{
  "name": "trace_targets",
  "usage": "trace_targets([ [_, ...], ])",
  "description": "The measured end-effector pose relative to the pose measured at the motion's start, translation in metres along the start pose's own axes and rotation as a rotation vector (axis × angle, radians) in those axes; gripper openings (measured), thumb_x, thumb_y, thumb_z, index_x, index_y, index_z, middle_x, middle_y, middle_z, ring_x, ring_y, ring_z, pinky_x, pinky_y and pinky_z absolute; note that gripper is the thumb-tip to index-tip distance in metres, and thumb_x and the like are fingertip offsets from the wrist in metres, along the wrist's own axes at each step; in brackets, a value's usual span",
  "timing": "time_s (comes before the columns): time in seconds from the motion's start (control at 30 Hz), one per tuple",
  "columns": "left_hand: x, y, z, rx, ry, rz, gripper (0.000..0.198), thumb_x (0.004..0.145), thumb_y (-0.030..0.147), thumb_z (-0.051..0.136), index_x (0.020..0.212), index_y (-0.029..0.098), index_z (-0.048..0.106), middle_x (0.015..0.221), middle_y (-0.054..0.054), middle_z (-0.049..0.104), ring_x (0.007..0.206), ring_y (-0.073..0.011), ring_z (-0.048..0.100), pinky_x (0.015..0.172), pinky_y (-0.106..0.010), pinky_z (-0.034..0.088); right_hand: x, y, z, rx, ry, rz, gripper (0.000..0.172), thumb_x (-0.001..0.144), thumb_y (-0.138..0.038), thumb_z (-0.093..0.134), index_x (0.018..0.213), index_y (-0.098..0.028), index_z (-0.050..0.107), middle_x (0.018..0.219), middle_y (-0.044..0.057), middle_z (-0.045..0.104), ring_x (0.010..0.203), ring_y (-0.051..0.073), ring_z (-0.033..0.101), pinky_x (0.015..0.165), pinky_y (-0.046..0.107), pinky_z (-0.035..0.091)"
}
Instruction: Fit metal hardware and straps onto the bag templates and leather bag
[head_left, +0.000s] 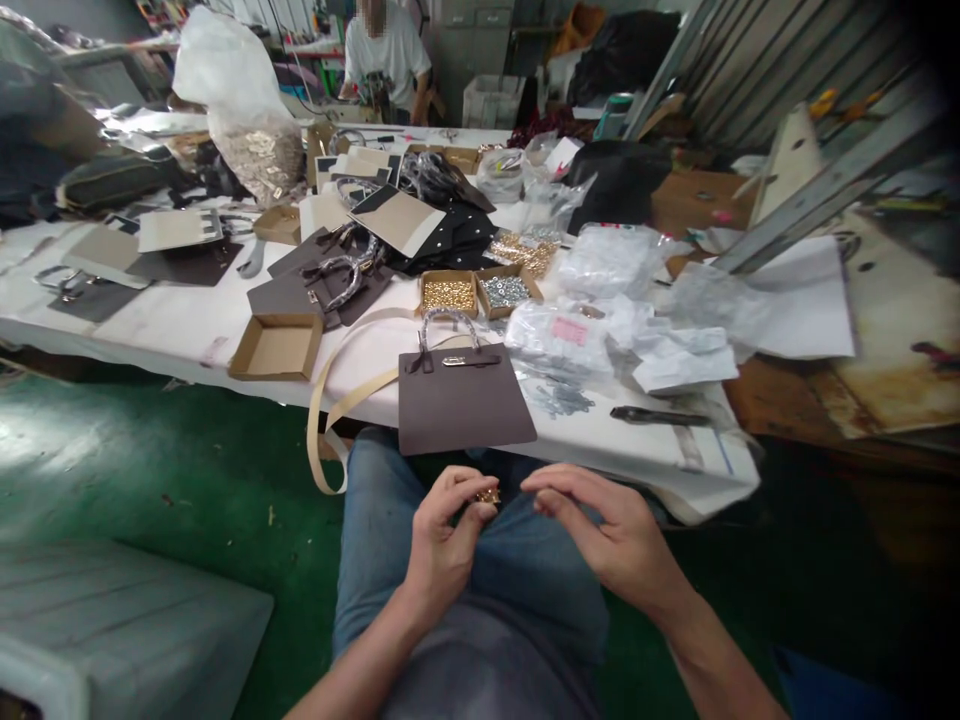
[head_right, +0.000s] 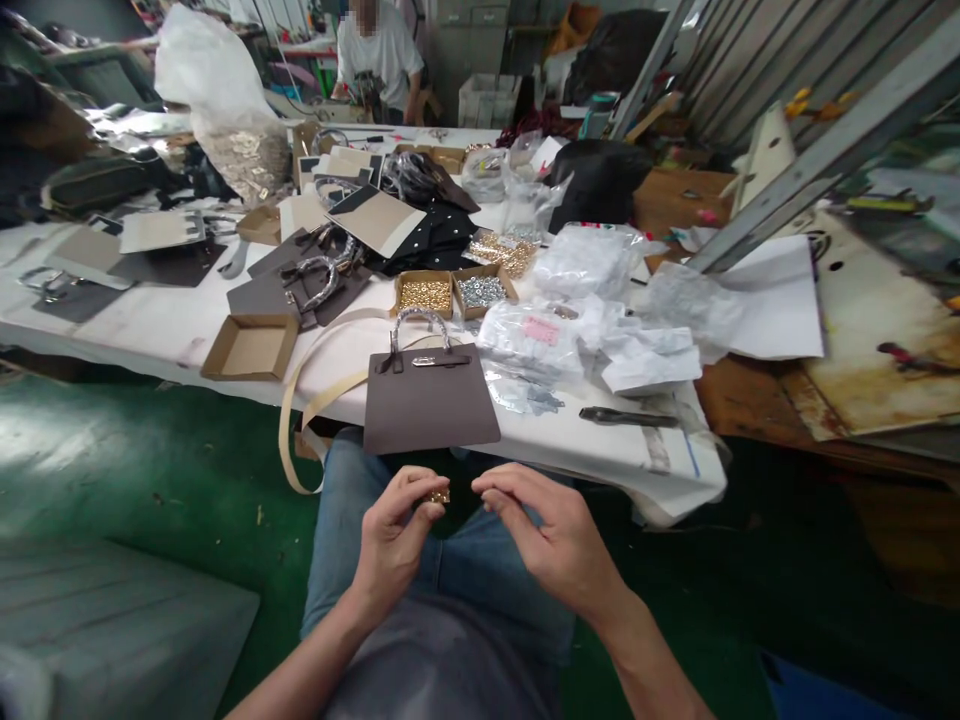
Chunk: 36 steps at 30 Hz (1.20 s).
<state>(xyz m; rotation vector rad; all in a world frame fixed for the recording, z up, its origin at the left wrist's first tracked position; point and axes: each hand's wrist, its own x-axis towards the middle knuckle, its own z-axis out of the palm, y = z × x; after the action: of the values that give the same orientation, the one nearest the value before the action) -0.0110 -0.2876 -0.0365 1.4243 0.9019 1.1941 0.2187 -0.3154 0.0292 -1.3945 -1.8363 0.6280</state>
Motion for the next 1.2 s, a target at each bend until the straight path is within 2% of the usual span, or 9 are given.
trace_targets([
  [0.13,0.003,0.0,-0.003,-0.036,-0.007,0.046,0.024,0.112,0.029,0.076,0.132,0.023,0.088,0.113,-0.01,0.076,0.103,-0.0212,0.074,0.088,-0.033,0.062,0.004,0.0,0.01,0.048,0.003,-0.022,0.018,0.112,-0.019,0.071,0.122,-0.026,0.085,0.118,0.007,0.085,0.107,0.022,0.083,0.095,0.03,0.068],
  [0.27,0.0,0.001,-0.001,-0.059,-0.038,0.026,0.026,0.112,0.026,0.076,0.136,0.024,0.087,0.114,-0.01,0.08,0.103,-0.0216,0.076,0.09,-0.033,0.063,0.006,-0.001,0.024,0.095,-0.015,-0.051,0.019,0.113,-0.016,0.068,0.121,-0.025,0.083,0.118,0.007,0.083,0.106,0.022,0.081,0.093,0.031,0.067],
  [0.37,-0.003,-0.002,0.001,-0.061,-0.003,0.022,0.028,0.11,0.024,0.078,0.137,0.024,0.086,0.113,-0.009,0.084,0.1,-0.0207,0.078,0.087,-0.031,0.064,0.006,0.0,0.026,0.118,-0.054,-0.055,0.02,0.112,-0.015,0.069,0.122,-0.027,0.081,0.119,0.007,0.083,0.108,0.022,0.08,0.095,0.033,0.066],
  [0.53,-0.007,-0.005,0.004,-0.05,0.032,-0.007,0.016,0.108,0.025,0.081,0.122,0.022,0.087,0.109,-0.008,0.085,0.099,-0.022,0.081,0.09,-0.033,0.067,0.009,-0.004,0.026,0.093,-0.077,-0.046,0.015,0.112,-0.015,0.068,0.116,-0.026,0.077,0.111,0.006,0.079,0.101,0.022,0.078,0.09,0.034,0.062],
  [0.67,-0.009,-0.002,0.007,-0.037,0.05,-0.079,0.014,0.11,0.027,0.078,0.121,0.022,0.086,0.113,-0.009,0.085,0.103,-0.0229,0.081,0.095,-0.035,0.067,0.011,-0.007,0.034,-0.02,-0.034,-0.046,0.016,0.115,-0.015,0.06,0.113,-0.025,0.072,0.103,0.005,0.075,0.093,0.021,0.075,0.083,0.033,0.056],
  [0.83,-0.009,0.0,0.008,-0.046,0.056,-0.109,0.014,0.111,0.027,0.077,0.121,0.022,0.086,0.115,-0.008,0.086,0.104,-0.0218,0.082,0.096,-0.033,0.066,0.01,-0.008,0.045,-0.09,-0.018,0.015,0.017,0.119,-0.018,0.056,0.11,-0.025,0.068,0.102,0.004,0.071,0.092,0.02,0.072,0.083,0.034,0.053],
  [1.0,-0.011,-0.003,0.007,-0.057,0.061,-0.125,0.014,0.109,0.027,0.079,0.12,0.021,0.087,0.114,-0.008,0.086,0.104,-0.0227,0.082,0.096,-0.034,0.067,0.013,-0.01,0.045,-0.076,-0.032,0.061,0.02,0.12,-0.022,0.054,0.107,-0.025,0.069,0.1,0.004,0.071,0.09,0.019,0.071,0.081,0.033,0.052],
  [1.13,-0.012,-0.006,0.005,-0.098,0.078,-0.138,0.015,0.109,0.028,0.081,0.121,0.022,0.087,0.116,-0.009,0.087,0.106,-0.0231,0.083,0.097,-0.034,0.068,0.014,-0.011,0.044,0.0,-0.033,0.111,0.022,0.12,-0.026,0.057,0.103,-0.025,0.072,0.1,0.004,0.073,0.092,0.02,0.072,0.082,0.032,0.055],
  [1.2,-0.011,-0.006,0.003,-0.129,0.089,-0.15,0.015,0.108,0.028,0.082,0.121,0.023,0.088,0.117,-0.008,0.087,0.106,-0.023,0.083,0.098,-0.034,0.068,0.01,-0.008,0.044,0.091,-0.011,0.155,0.019,0.119,-0.028,0.06,0.108,-0.026,0.076,0.105,0.005,0.076,0.092,0.019,0.074,0.082,0.031,0.058],
])
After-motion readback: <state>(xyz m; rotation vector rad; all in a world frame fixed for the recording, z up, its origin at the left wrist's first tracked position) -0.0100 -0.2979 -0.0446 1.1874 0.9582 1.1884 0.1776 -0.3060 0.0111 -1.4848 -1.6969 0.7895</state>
